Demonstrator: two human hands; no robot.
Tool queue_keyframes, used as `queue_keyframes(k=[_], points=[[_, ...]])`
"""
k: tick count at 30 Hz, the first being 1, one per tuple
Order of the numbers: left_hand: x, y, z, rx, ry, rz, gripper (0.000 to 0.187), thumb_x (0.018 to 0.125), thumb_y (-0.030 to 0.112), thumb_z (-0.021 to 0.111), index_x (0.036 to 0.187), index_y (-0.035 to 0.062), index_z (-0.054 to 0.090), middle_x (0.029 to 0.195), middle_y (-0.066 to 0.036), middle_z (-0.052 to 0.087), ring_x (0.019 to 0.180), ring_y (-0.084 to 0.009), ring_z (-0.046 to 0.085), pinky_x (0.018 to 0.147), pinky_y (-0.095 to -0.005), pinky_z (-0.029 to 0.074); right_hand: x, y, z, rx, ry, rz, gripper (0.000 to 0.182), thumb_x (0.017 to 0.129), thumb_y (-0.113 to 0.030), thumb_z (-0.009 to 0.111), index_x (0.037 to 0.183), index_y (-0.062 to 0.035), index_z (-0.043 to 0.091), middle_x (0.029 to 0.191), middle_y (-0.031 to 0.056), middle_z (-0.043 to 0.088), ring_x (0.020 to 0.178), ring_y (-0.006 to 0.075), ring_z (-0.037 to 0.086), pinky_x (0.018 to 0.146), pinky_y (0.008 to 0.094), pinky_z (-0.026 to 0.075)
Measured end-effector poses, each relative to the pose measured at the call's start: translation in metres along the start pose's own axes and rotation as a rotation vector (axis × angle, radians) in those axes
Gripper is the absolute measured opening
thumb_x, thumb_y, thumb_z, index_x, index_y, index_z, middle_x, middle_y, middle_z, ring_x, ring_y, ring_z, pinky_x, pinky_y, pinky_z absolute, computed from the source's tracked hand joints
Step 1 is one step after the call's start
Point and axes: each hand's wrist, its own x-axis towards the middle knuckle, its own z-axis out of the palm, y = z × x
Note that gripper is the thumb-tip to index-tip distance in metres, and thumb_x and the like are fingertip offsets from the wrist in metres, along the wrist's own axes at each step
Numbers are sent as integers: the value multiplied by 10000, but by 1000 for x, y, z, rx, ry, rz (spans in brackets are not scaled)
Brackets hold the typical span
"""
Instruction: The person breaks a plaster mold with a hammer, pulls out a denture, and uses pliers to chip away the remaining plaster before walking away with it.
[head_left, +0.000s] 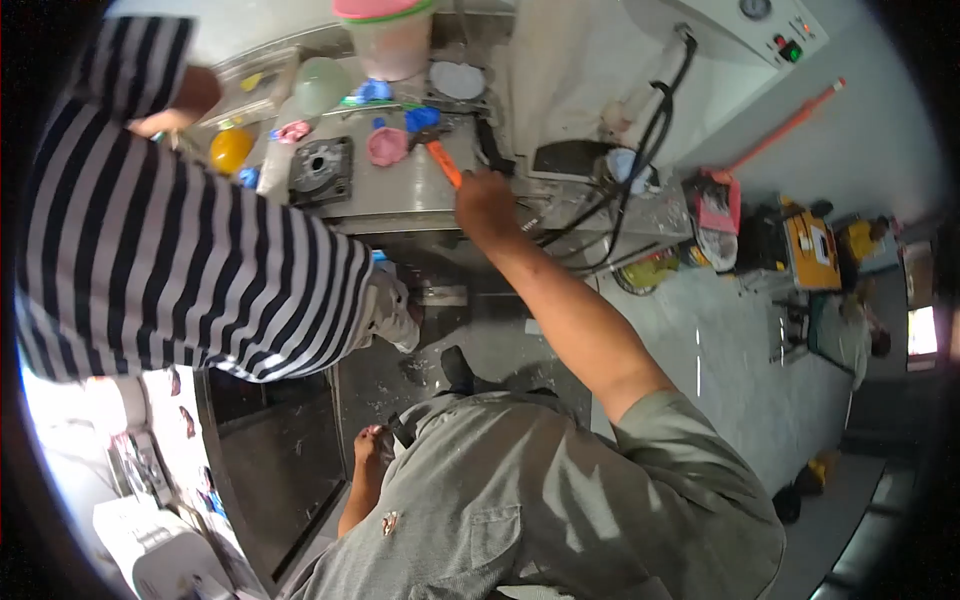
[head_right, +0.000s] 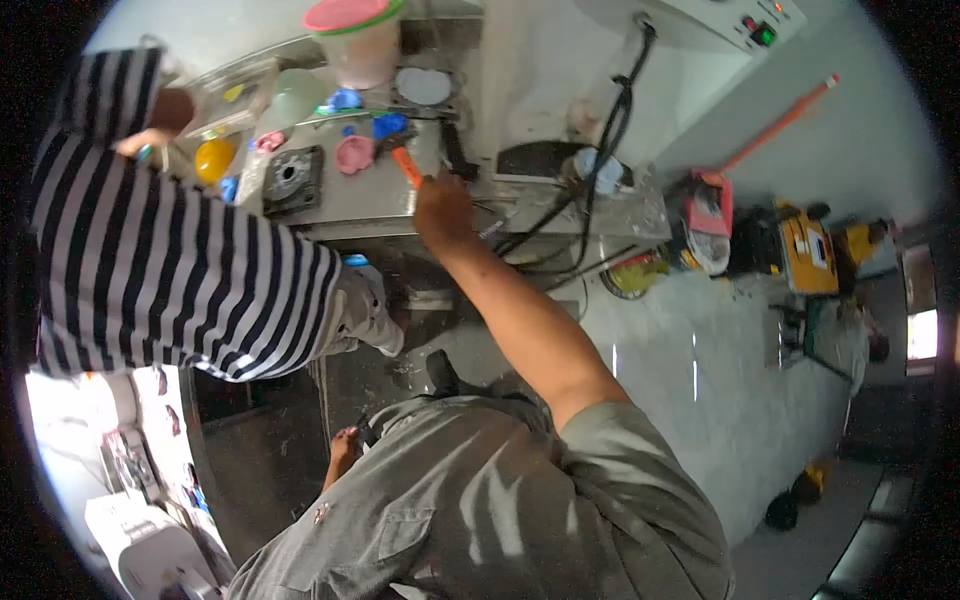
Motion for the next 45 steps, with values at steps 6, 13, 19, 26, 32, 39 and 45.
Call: queue_keyframes(k=[6, 13, 19, 26, 32, 39, 45], points=[[31, 50, 12, 106, -94, -108, 190, 881, 211, 575, 893, 41, 659, 735, -44, 630, 623, -151, 578, 565, -287, 475, -55, -17, -63, 128, 254, -5, 347, 826, -177, 648, 1113, -4, 559, 954, 158, 525, 889, 314, 550, 760, 419, 466], [58, 73, 37, 211, -118, -333, 277, 902, 298, 558, 982, 56, 666, 868, -82, 648, 648, -123, 558, 535, -302, 456, -161, 33, -89, 488, 160, 359, 243, 873, -103, 610, 1113, -70, 586, 984, 141, 599, 774, 271, 616, 710, 349, 514], [93, 64, 68, 122, -373, -238, 428, 924, 467, 515, 1091, 90, 631, 961, -78, 648, 795, -187, 611, 651, -307, 486, -133, 49, -94, 598, 7, 565, 276, 926, -261, 586, 1005, 4, 590, 867, 125, 638, 686, 197, 641, 585, 317, 529], [103, 100, 133, -229, -461, -179, 236, 913, 256, 522, 1017, 53, 584, 1009, -89, 636, 886, -251, 631, 747, -362, 519, -100, 68, -37, 1056, -142, 866, 390, 915, -362, 591, 849, 23, 589, 704, 90, 611, 566, 161, 611, 492, 305, 496], [95, 132, 176, -353, -454, -249, 237, 877, 196, 578, 1063, 50, 576, 1008, -95, 633, 978, -260, 613, 840, -465, 512, -97, 50, -52, 950, 129, 835, 193, 882, -193, 594, 909, -3, 578, 742, 66, 596, 611, 153, 596, 542, 301, 507], [80, 177, 237, -442, -788, -217, 277, 912, 251, 580, 1098, 45, 575, 1141, -139, 597, 1077, -295, 583, 946, -474, 473, -82, 48, -49, 1434, 210, 1153, 149, 849, -222, 529, 776, -96, 494, 659, 8, 458, 547, 132, 498, 470, 295, 445], [56, 228, 295, -466, -808, -295, 317, 967, 319, 447, 1062, 46, 577, 1099, -126, 605, 1063, -292, 585, 940, -482, 477, -91, 49, -46, 1728, 161, 1109, 296, 906, -377, 578, 798, -144, 431, 652, -26, 357, 499, 108, 346, 431, 275, 292]])
